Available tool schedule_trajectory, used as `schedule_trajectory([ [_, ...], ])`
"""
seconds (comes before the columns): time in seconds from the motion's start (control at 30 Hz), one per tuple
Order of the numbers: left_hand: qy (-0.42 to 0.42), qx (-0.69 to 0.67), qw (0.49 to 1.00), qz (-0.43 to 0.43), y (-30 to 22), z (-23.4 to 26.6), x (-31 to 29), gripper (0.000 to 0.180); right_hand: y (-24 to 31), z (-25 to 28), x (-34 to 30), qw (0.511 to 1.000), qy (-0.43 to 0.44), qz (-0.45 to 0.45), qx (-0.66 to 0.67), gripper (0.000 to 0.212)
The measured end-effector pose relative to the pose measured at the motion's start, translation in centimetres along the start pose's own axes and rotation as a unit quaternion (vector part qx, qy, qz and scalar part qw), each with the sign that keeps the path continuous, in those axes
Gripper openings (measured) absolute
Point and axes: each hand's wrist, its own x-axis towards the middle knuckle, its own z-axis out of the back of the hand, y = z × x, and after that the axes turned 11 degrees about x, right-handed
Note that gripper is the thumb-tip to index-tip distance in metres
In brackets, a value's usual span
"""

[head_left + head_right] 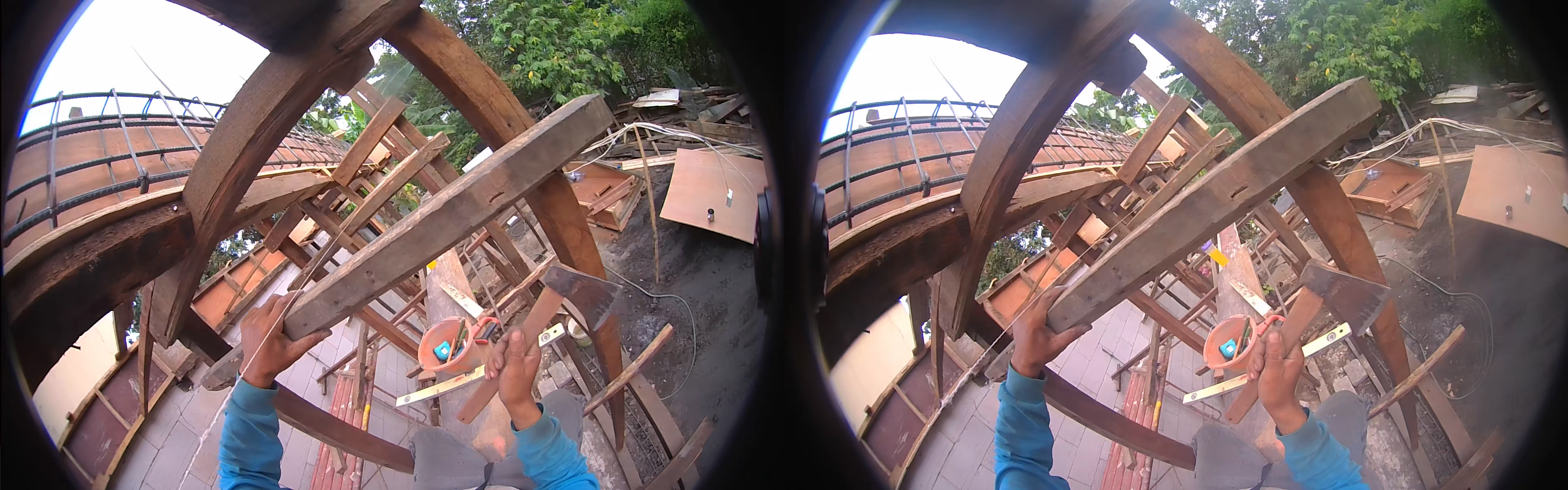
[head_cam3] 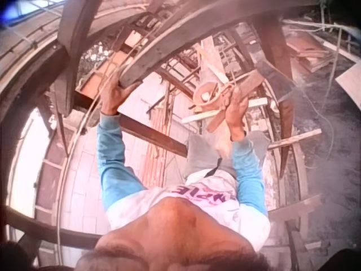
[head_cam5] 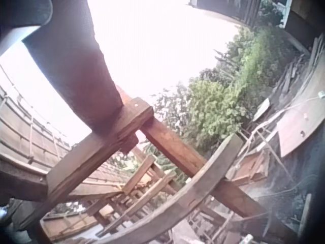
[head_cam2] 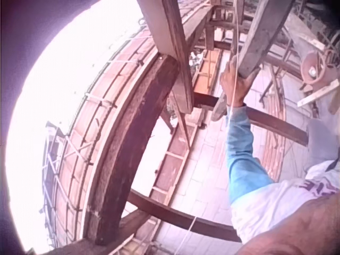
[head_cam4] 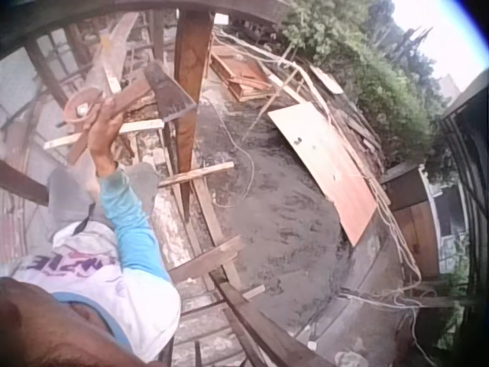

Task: The person hammers a nail into a wooden beam using the back of a hatchet while sitting on a wooden frame, reaching into a bucket for nails and handling a spirit level.

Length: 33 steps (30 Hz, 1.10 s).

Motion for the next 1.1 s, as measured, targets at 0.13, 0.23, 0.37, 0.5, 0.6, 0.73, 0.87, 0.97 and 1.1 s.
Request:
schedule_trajectory([
  [0.13,0.009,0.001,1.0,-0.01,-0.1,0.5,0.2,0.069,-2.4,2.0,-1.7,0.999,0.014,-0.04,0.002,0.034],
  [0.23,0.019,0.004,1.0,0.015,-0.8,0.5,-0.5,0.067,-3.4,4.0,-3.8,0.994,-0.036,-0.1,-0.015,0.033],
  [0.37,-0.003,-0.027,1.0,0.0,-0.6,-1.4,0.0,0.067,-3.5,7.4,-4.9,0.986,-0.078,-0.133,-0.06,0.035],
  [0.5,-0.008,-0.023,1.0,-0.002,-1.3,-0.5,0.3,0.069,-3.8,9.3,-6.3,0.975,-0.118,-0.167,-0.091,0.036],
  [0.6,-0.012,-0.012,1.0,0.003,-1.3,0.5,0.1,0.071,-4.3,10.1,-6.7,0.967,-0.126,-0.201,-0.09,0.035],
  [0.73,-0.009,-0.04,0.998,0.041,-0.8,-0.6,-0.4,0.072,-5.8,13.8,-6.8,0.956,-0.14,-0.225,-0.123,0.034],
  [0.87,0.006,-0.007,0.999,0.052,-0.6,-1.2,-0.7,0.077,-7.4,17.9,-7.8,0.933,-0.174,-0.256,-0.184,0.031],
  [0.97,0.019,-0.026,0.997,0.069,-0.1,-1.6,-1.0,0.079,-9.0,21.8,-9.4,0.909,-0.189,-0.327,-0.177,0.029],
  [1.1,0.01,0.007,0.998,0.065,0.3,-0.5,-1.0,0.079,-10.0,25.2,-11.9,0.894,-0.2,-0.363,-0.172,0.026],
])
